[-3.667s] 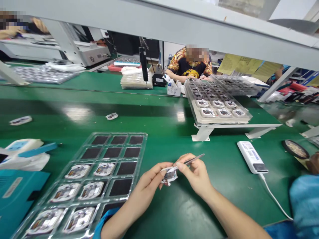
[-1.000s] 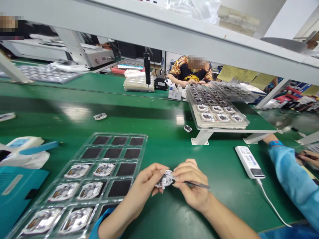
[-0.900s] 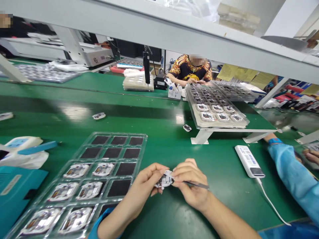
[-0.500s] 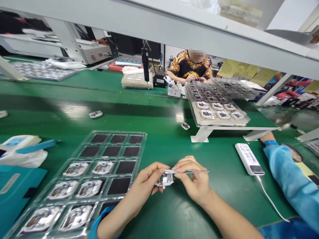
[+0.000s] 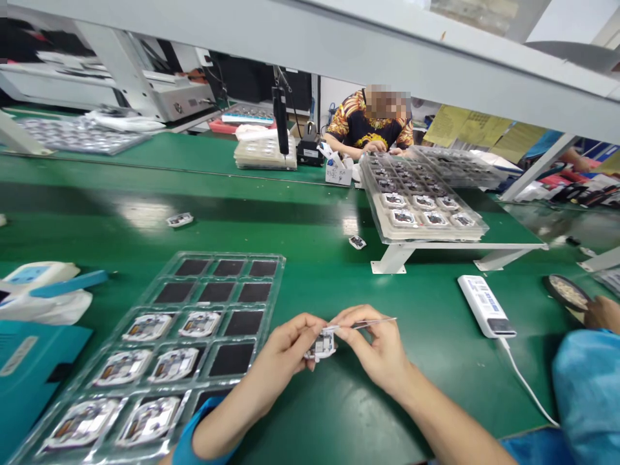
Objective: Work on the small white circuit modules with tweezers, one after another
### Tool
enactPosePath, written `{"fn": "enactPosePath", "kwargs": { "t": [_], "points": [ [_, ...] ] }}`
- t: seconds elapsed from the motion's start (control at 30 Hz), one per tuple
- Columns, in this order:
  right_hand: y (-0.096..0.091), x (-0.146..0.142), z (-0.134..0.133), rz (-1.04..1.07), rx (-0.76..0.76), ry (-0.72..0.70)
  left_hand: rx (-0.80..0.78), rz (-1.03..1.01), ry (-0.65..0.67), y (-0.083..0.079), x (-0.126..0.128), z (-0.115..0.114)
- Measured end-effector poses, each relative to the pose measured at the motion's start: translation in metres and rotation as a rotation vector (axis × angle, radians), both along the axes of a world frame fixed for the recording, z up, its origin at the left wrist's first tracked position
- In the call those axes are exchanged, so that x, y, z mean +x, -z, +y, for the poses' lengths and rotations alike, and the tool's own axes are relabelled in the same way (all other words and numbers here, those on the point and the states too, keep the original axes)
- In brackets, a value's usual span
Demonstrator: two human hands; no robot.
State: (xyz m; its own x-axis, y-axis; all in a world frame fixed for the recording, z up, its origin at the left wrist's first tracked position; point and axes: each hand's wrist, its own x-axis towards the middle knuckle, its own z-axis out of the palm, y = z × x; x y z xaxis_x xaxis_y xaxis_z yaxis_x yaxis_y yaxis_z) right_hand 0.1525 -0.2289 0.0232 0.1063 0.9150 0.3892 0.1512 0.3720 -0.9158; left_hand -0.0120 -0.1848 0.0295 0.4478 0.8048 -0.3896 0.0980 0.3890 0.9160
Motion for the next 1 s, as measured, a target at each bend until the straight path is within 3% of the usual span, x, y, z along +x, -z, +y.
{"fn": "enactPosePath", "kwargs": {
  "t": [0.17,0.6,0.83,1.0],
  "points": [
    [0.0038,0.0013,0.0021,0.118,-0.091,-0.010,-0.010,0.008,-0.015,0.0006,0.0000,0.0010],
    [0.0029,-0.0011,-0.0007,-0.126,0.118,0.049,-0.009,-0.019,-0.041,-0.0002,0.0007,0.0002],
    [0.0018,-0.0034,0.0012,0.042,0.063,0.092,-0.005,-0.039,0.009,-0.0009,-0.0037,0.0000],
    [0.0044,-0.0044,0.0007,-0.013,0.084,0.110,0.007,-0.038,0.013,-0.0023,-0.0037,-0.0011]
  ]
}}
